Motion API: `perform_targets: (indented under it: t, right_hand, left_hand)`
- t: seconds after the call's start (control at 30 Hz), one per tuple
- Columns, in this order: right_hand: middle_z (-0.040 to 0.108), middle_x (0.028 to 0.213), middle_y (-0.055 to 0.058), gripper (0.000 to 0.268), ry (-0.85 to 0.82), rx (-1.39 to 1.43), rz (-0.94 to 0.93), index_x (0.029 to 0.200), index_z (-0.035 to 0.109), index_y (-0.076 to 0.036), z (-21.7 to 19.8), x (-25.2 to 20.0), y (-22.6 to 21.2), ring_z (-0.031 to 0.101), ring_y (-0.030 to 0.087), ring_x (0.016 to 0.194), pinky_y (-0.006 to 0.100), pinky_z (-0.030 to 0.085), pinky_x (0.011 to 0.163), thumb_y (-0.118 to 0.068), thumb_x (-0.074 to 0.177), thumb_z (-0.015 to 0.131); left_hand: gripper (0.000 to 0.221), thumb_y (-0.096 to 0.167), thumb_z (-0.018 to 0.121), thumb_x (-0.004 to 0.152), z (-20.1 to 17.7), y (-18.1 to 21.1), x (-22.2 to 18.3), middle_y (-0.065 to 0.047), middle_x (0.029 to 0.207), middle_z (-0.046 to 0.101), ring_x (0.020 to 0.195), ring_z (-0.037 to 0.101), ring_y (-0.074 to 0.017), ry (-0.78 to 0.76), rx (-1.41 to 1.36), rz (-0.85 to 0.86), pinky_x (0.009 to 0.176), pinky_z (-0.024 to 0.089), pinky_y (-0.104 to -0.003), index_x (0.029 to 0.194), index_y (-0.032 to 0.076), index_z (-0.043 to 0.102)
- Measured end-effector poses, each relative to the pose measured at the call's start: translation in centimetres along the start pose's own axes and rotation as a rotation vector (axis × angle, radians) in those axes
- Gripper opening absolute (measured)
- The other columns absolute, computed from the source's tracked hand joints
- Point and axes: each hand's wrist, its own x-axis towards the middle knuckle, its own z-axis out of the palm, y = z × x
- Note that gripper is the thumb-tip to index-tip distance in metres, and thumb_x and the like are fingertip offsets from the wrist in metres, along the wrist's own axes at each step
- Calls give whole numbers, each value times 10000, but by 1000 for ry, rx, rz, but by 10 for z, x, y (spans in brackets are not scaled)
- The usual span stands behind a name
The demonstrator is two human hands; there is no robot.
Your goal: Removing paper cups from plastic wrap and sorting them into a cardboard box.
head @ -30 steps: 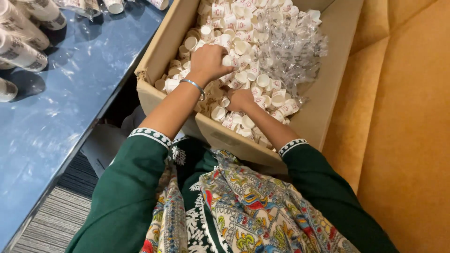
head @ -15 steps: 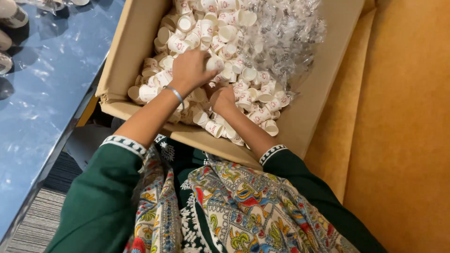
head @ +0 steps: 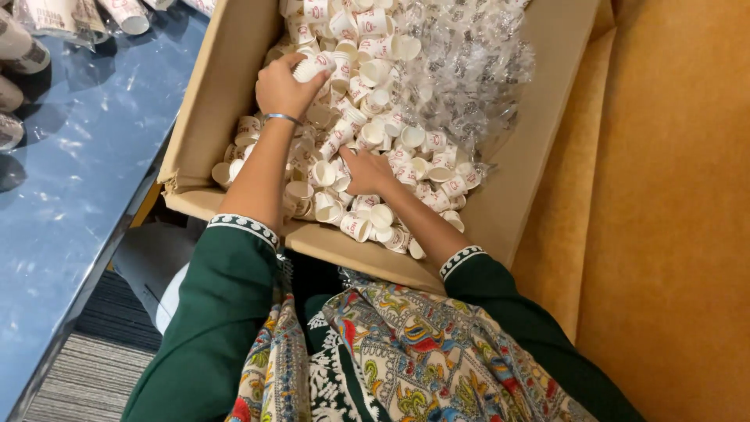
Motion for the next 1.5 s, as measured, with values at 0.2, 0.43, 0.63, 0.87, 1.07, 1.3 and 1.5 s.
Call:
perform_targets:
  t: [0.2,0.43,0.63,0.87,1.07,1.3,1.5]
  right_hand:
    - [638,1117,241,817,-4,149,-12,1319,458,-120,7,16,17,630,421,1064,520,504,834,-363,639,840]
    - [675,1136,198,610,29,309,11,1221,484,-87,35,47,52,652,378,1079,495,502,889,-369,755,759]
    - [570,1047,163,379,243,811,-73,1118,432,-75,20,40,63,547,256,977,423,492,859,-295,992,715]
    - [688,1197,153,686,177,1034,-75,1404,468,-96,-52,-8,47,709,181,990,320,586,823,-99,815,820]
    - [766,1057,101,426,239,1163,-170,1225,684,19,-73,-28,56,719,155,939,316,589,817,-91,842,835]
    - [770,1094,91,504,399,1265,-70,1273,616,-31,-78,-27,78,732,133,978,271,620,816,-47,814,823]
    - [741,1017,64,438,472,1245,-15,1295,690,-36,-83,-21,96,684,137,866,271,549,708,-1,876,814]
  left_hand:
    - [598,566,891,689,14,14,-2,-184,969,751,866,724,-352,-139,18,72,777,568,-459,1068,112,800]
    - [630,589,882,676,19,18,6,-170,971,757,876,725,-347,-207,58,103,783,569,-458,1067,104,793]
    - [656,612,890,655,12,28,4,-172,949,756,868,731,-339,-225,49,38,803,572,-444,1084,124,799]
    - [621,607,892,662,-4,52,2,-140,919,776,850,758,-287,-238,-144,6,803,583,-392,1029,114,810]
    - [528,536,891,703,-4,56,0,-109,944,792,866,768,-253,-269,-263,121,808,578,-354,998,103,822]
    - [476,411,927,739,7,51,0,-102,984,796,897,767,-181,-376,-421,221,855,569,-310,1006,36,806]
    - [454,401,905,736,-3,61,-2,-78,933,798,842,739,-150,-525,-405,157,840,557,-292,1010,51,813]
